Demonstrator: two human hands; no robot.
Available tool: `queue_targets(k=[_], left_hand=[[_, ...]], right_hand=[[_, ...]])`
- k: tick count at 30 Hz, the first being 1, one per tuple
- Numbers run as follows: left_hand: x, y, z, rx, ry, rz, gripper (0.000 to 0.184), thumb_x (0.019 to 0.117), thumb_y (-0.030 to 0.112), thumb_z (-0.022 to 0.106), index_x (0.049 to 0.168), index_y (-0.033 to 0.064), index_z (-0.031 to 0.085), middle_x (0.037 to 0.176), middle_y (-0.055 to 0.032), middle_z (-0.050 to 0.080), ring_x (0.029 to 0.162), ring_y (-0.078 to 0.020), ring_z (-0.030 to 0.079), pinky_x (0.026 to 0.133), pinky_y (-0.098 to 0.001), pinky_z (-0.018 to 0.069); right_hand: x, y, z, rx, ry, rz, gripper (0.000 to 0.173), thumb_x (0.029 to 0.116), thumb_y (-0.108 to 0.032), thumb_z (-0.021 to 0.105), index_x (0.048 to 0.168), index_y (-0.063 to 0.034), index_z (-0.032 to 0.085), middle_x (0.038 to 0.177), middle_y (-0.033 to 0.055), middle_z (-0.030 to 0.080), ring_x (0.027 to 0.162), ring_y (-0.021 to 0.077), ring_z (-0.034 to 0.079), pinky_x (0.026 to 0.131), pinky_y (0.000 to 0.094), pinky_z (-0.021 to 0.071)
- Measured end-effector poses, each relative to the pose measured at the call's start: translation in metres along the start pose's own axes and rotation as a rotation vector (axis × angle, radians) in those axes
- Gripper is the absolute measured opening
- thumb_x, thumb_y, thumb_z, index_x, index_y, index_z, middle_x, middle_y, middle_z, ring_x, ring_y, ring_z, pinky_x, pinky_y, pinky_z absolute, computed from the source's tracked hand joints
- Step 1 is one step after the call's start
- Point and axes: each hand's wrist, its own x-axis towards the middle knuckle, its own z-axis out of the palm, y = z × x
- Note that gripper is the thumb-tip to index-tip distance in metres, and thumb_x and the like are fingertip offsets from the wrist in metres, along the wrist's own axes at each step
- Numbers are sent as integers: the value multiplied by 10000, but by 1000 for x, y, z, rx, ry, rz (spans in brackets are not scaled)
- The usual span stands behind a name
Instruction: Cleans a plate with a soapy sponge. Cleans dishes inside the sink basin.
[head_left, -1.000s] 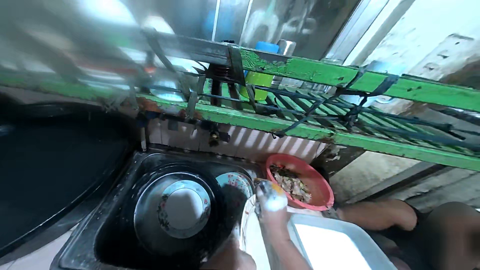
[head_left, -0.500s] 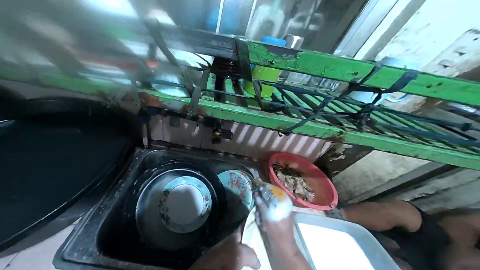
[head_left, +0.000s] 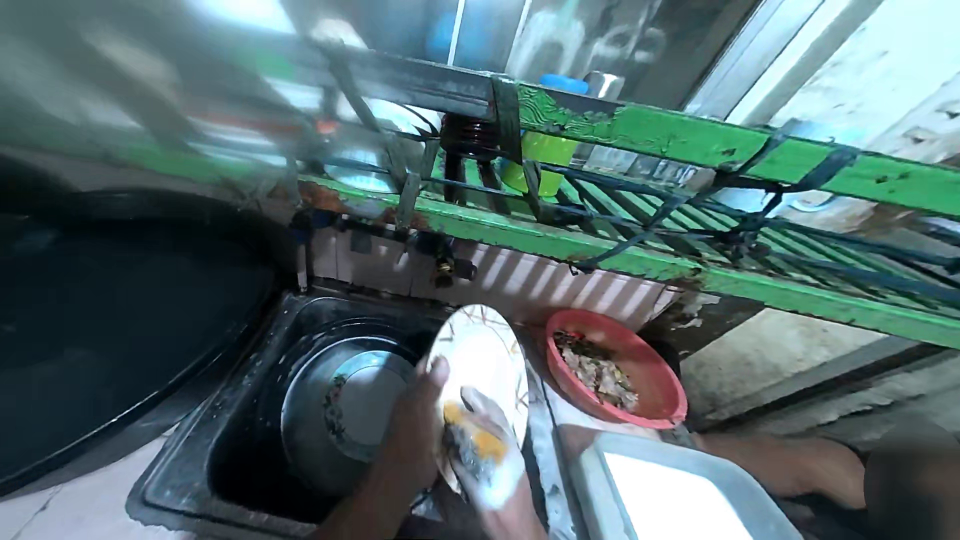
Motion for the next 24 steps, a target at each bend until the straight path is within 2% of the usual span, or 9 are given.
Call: queue_targets(k=[4,8,11,14,17,20,22,23,24], left_hand=[[-2,18,-25,-53,51,-92,393,1099,274,422,1393,31,518,1082,-123,709,949,-190,715,824,-384,616],[-15,-16,-13,-101,-65,-235,403,1104,316,405,1367,32,519,1065,-118,720,945,-192,725,820,-381,625],[-6,-17,-11,-80,12,-121,404,1103,335,396,1302,33,577,1022,-83,709,914,-149,704,802,-347,607],[-2,2,-20,-69,81,-124,409,1110,303,403,1378,23,532,1101,-117,701,964,-176,708,834,-371,610],[-16,-8,-21,0,4,-209,390,1015,86,504,1398,25,469,1023,-104,693,867,-165,709,752,-352,614],[-28,-20,-8,217,-198,-413,832,776,-101,528,1561,43,294,1265,-166,613,1078,-210,638,887,-408,553],[-32,-27,4,312,-216,-407,607,723,-140,544,1309,8,495,1117,-125,660,984,-161,652,824,-356,552],[-36,-24,5,350,-258,-393,651,726,-140,548,1357,-1,467,1209,-136,630,1074,-160,630,888,-351,537],[-40,-17,5,383,-341,-389,869,750,-131,541,1564,-4,263,1472,-196,486,1307,-202,526,1051,-376,472]], right_hand=[[25,44,-32,-581,35,-23,391,845,-313,725,1043,24,741,1028,226,733,993,416,708,890,608,560],[49,17,-18,-492,79,-76,326,872,-270,710,1040,6,748,1029,186,740,1002,353,714,899,537,578],[20,-4,3,-282,-33,-187,263,877,-288,690,1010,-78,775,974,91,750,960,234,707,876,455,574],[0,27,-10,-352,-39,-88,322,860,-273,727,1039,-7,755,1008,156,747,998,296,716,928,476,576],[19,55,-26,-473,57,151,412,878,-211,735,1136,106,682,1103,285,704,1069,434,686,963,590,539],[24,21,-12,3,103,178,548,806,-180,743,1224,147,606,1200,213,687,1120,191,669,1004,332,542],[24,-6,-2,334,48,200,613,774,-243,741,1201,170,590,1231,191,685,1156,97,641,1030,263,500],[27,-7,-6,356,38,199,631,809,-279,731,1204,187,572,1239,206,683,1176,104,642,1039,262,502],[32,-3,-13,296,74,226,583,846,-224,688,1209,212,555,1207,237,679,1144,139,655,1021,285,515]])
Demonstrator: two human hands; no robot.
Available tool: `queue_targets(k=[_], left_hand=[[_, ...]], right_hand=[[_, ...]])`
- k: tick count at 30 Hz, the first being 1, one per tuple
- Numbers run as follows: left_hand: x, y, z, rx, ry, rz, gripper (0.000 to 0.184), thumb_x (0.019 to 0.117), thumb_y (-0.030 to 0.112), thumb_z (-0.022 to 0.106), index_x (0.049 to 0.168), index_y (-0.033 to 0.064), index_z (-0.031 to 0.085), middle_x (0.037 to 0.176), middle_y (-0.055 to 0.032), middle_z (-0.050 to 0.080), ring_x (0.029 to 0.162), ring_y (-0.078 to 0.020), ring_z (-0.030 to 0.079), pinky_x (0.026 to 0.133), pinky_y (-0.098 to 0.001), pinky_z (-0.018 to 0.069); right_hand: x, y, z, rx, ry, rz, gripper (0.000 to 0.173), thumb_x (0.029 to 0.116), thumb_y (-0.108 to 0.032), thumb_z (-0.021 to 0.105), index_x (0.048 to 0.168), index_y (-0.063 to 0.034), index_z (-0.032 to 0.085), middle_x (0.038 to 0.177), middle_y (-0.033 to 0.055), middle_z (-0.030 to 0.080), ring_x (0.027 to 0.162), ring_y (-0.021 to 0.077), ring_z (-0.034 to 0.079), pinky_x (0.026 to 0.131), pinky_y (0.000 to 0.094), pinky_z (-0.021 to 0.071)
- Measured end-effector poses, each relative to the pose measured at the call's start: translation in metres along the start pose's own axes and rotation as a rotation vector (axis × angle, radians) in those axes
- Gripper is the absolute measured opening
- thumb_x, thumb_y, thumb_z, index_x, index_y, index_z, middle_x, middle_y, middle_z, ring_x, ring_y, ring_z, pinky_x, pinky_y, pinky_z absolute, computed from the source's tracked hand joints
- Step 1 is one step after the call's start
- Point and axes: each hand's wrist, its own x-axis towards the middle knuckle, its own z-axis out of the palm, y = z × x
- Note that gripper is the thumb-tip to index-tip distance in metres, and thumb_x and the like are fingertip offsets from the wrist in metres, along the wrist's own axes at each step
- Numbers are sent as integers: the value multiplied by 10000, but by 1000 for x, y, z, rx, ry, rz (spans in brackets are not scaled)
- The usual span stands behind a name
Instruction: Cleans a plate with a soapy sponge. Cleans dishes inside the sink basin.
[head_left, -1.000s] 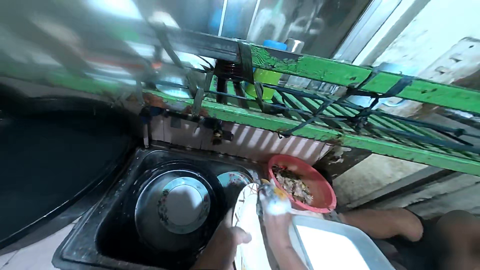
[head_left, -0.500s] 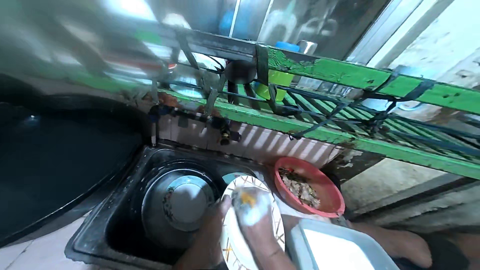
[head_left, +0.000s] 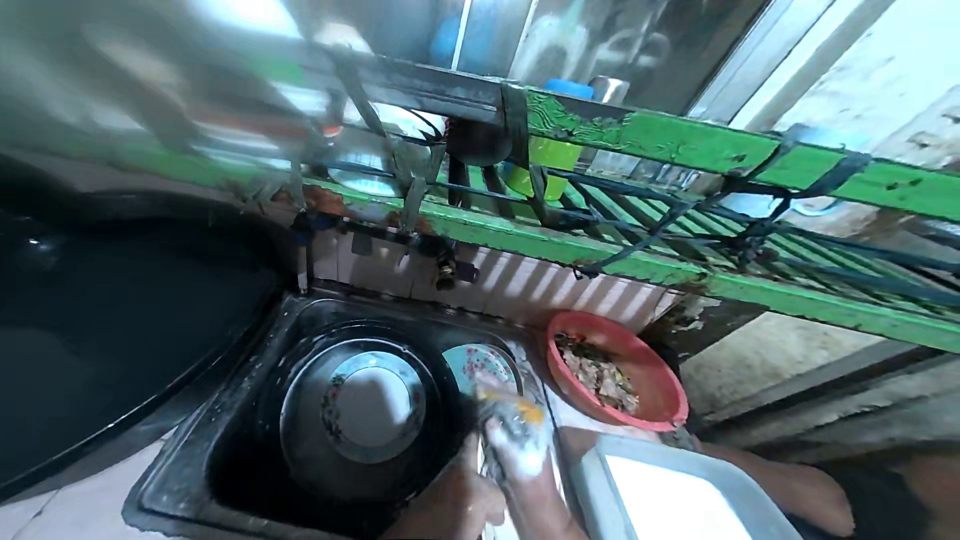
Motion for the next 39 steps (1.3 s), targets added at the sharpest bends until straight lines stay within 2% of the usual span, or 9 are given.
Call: queue_targets(k=[3,10,15,19,22,24,28,35,39], left_hand=[[-12,3,5,-12,-67,83,954,805,-89,547,1619,15,61,1583,-220,354,1406,-210,449,1124,-388,427],[1,26,0,131,-70,-108,428,808,-137,565,1215,-15,517,1065,-72,593,939,-103,582,795,-289,510],[-13,27,2,117,-22,-49,770,836,-128,587,1536,-6,292,1362,-173,531,1159,-158,570,957,-320,499],[-3,16,-3,-112,-144,-92,650,913,-10,538,1523,59,324,1235,-121,609,1040,-162,641,875,-357,561],[1,20,0,-55,-120,-34,404,799,-152,512,1154,39,526,979,-21,622,888,-71,617,795,-270,533],[-8,31,6,12,78,-31,330,781,-182,560,1016,49,540,866,-9,594,793,-61,593,717,-250,515],[-1,27,2,-235,230,44,554,952,4,543,1493,48,432,1217,-130,635,1034,-169,651,866,-353,557],[11,36,-43,-424,437,342,340,1087,221,453,1339,21,564,1075,-110,703,948,-168,703,816,-359,605],[-13,35,-52,-378,433,248,353,1085,238,471,1365,42,559,1107,-90,698,967,-150,697,826,-345,600]], right_hand=[[36,22,-35,-320,261,107,437,956,-124,660,1252,184,566,1150,279,668,1041,270,669,944,402,548],[-3,-25,-4,-54,29,-187,421,814,-253,811,1059,68,693,972,35,736,945,-6,675,860,184,569],[41,6,-41,-388,247,-50,390,913,-117,683,1173,168,626,1076,264,700,972,270,697,916,434,566],[16,-18,-20,-170,175,-119,403,858,-143,734,1123,142,630,979,124,716,875,73,688,820,249,593],[-1,-23,-1,74,91,-244,414,821,-223,807,1130,18,673,1073,-21,742,1027,-17,677,910,192,577],[16,1,-16,-68,243,-235,478,859,-162,733,1192,147,582,1102,114,697,1019,50,673,907,212,563],[22,-3,-30,-474,198,12,520,967,-141,646,1330,206,514,1316,357,593,1240,371,608,1101,438,452],[-29,28,-7,-531,-112,-413,380,852,-351,742,1095,-58,746,1183,179,711,1173,296,646,1052,485,485],[12,28,-38,-889,61,-315,380,882,-276,696,1097,34,738,1068,241,730,1032,438,698,933,618,537]])
